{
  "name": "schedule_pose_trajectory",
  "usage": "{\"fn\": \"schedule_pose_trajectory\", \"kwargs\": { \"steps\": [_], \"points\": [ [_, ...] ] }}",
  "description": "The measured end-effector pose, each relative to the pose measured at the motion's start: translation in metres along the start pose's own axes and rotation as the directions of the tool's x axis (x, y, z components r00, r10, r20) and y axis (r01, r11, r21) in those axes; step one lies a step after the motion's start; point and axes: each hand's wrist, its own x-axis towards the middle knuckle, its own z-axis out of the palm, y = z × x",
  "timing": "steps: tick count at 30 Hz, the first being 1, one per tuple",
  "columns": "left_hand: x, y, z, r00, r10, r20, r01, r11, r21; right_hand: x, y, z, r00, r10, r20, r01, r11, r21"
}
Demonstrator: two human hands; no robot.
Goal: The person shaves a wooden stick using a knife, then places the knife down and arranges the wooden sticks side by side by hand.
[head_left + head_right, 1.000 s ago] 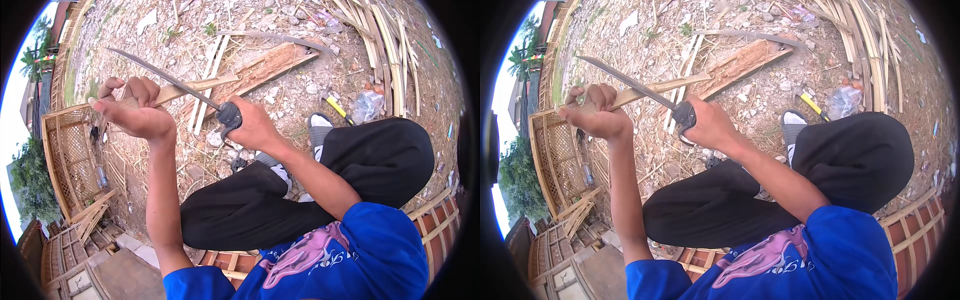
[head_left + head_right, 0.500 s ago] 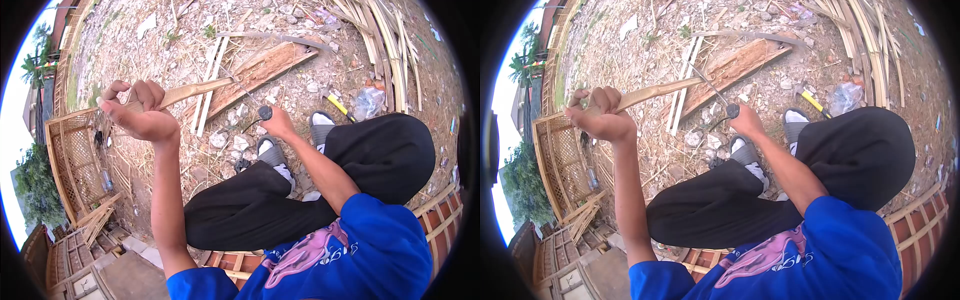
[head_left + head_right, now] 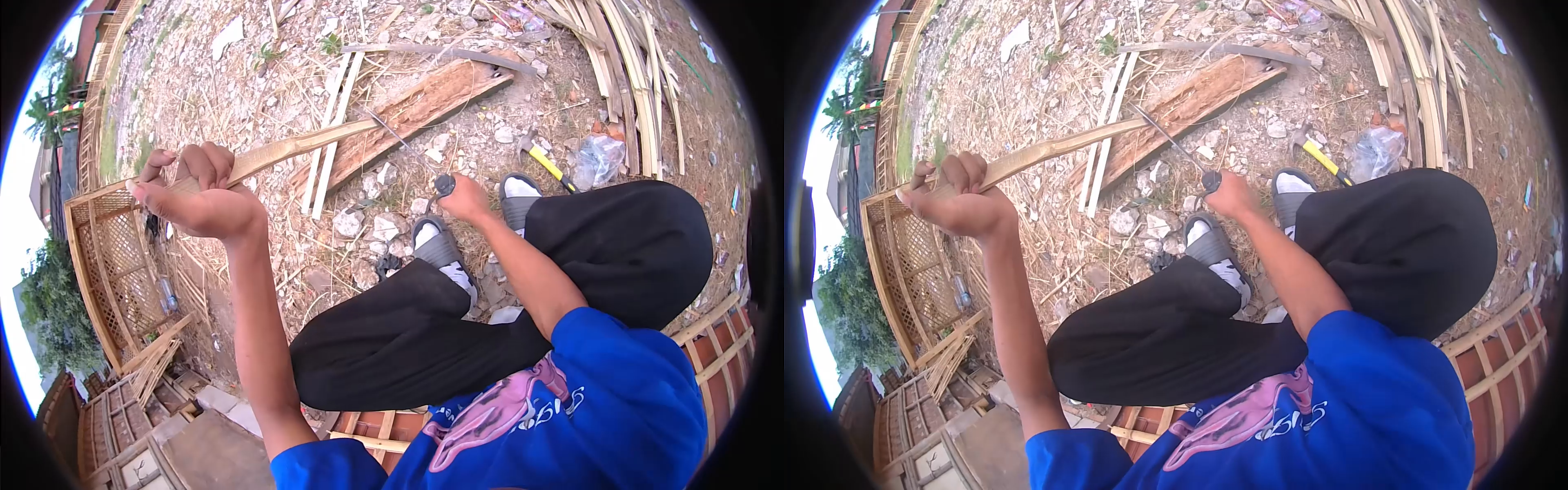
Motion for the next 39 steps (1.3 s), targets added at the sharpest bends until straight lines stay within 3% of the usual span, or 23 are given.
{"fn": "schedule_pose_trajectory", "kwargs": {
  "steps": [6, 9, 12, 15, 21, 29, 32, 36, 39],
  "points": [
    [0.008, -0.003, -0.002, 1.0, 0.01, -0.008, -0.01, 1.0, -0.029, -0.026, -0.036, 0.001, 0.999, -0.041, -0.007, 0.041, 0.985, 0.167],
    [0.007, -0.002, -0.006, 0.998, 0.026, 0.065, -0.022, 0.997, -0.072, -0.04, -0.075, -0.001, 0.978, -0.208, 0.018, 0.189, 0.922, 0.338],
    [0.005, 0.0, -0.009, 0.983, 0.017, 0.181, 0.017, 0.983, -0.185, -0.058, -0.123, -0.015, 0.887, -0.461, -0.02, 0.425, 0.8, 0.424],
    [0.002, 0.003, -0.012, 0.962, 0.01, 0.271, 0.056, 0.97, -0.236, -0.072, -0.158, -0.03, 0.825, -0.563, -0.041, 0.509, 0.712, 0.483],
    [-0.009, 0.006, -0.02, 0.92, -0.004, 0.391, 0.126, 0.95, -0.285, -0.063, -0.143, -0.023, 0.8, -0.588, -0.123, 0.582, 0.708, 0.401],
    [-0.014, 0.005, -0.01, 0.936, 0.013, 0.352, 0.091, 0.956, -0.279, -0.086, -0.165, -0.045, 0.777, -0.618, -0.12, 0.616, 0.707, 0.348],
    [-0.016, 0.007, -0.008, 0.928, 0.005, 0.373, 0.109, 0.953, -0.284, -0.086, -0.167, -0.049, 0.789, -0.609, -0.085, 0.578, 0.687, 0.439],
    [-0.016, 0.006, -0.018, 0.921, 0.012, 0.389, 0.107, 0.953, -0.284, -0.034, -0.101, -0.022, 0.934, -0.356, -0.029, 0.348, 0.889, 0.298],
    [-0.009, 0.004, -0.015, 0.891, 0.022, 0.453, 0.131, 0.944, -0.302, -0.037, -0.089, -0.021, 0.943, -0.33, -0.033, 0.322, 0.886, 0.334]
  ]
}}
